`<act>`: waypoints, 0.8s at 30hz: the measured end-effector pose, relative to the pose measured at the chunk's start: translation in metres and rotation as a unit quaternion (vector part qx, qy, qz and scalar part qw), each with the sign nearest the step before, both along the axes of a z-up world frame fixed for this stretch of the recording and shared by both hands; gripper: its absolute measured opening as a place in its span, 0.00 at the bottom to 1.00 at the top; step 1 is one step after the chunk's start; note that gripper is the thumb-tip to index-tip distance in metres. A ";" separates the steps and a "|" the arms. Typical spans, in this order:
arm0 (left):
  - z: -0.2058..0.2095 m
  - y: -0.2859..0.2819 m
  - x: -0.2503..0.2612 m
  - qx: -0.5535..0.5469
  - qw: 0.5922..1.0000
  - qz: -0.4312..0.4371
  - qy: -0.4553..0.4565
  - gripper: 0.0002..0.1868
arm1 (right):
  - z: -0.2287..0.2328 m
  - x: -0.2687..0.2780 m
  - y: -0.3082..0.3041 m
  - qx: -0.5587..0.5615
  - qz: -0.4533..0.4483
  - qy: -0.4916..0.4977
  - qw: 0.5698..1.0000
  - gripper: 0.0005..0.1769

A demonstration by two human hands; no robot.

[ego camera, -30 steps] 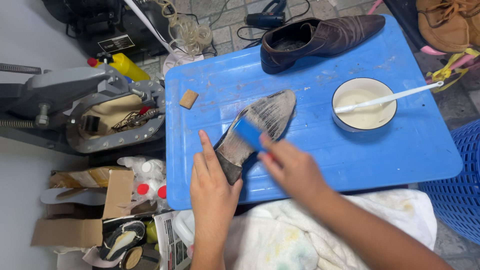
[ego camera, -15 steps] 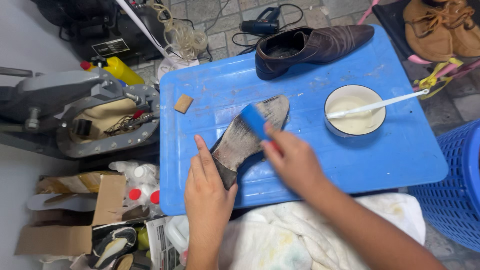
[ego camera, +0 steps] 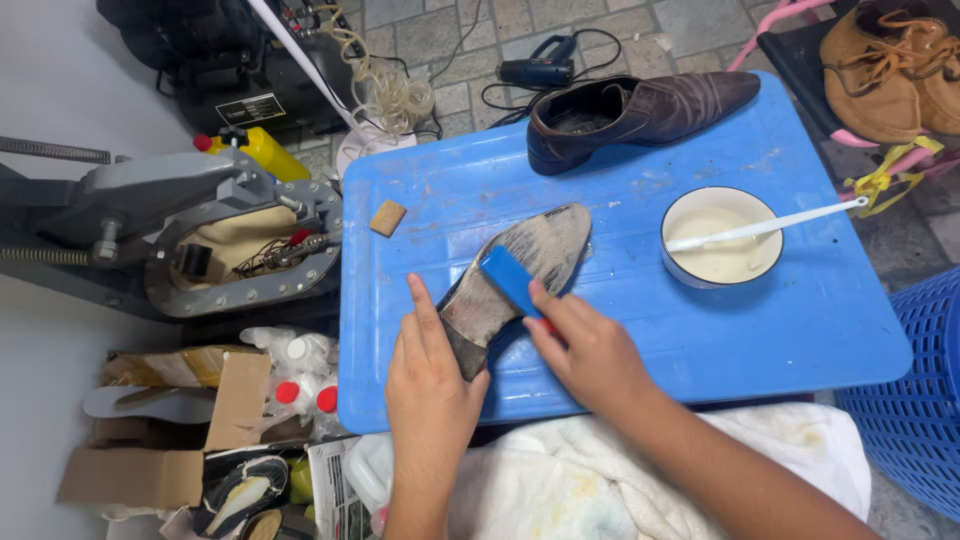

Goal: The person scrubs the sole of a brown leather shoe with a blue brush, then wipes the shoe with a white cloth. The person repeats the scrubbing and wiping process on the same shoe.

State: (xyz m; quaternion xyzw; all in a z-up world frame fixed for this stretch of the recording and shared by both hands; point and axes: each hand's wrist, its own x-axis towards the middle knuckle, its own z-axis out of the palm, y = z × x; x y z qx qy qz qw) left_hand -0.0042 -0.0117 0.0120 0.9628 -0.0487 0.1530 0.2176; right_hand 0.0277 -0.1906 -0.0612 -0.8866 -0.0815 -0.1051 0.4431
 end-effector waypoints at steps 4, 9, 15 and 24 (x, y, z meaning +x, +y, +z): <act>-0.001 0.000 0.001 -0.003 1.000 0.009 0.016 0.67 | -0.003 0.034 -0.033 0.004 -0.072 -0.004 0.997 0.21; 0.001 -0.004 0.000 0.004 0.999 0.020 0.033 0.67 | -0.002 0.049 -0.039 -0.030 -0.091 -0.018 0.995 0.21; -0.001 0.000 0.006 -0.005 1.000 0.022 0.019 0.68 | 0.002 0.002 -0.008 0.017 -0.018 -0.002 1.000 0.24; -0.003 0.003 0.007 -0.006 0.999 0.034 0.026 0.69 | 0.000 0.054 -0.040 -0.036 -0.104 0.035 0.993 0.21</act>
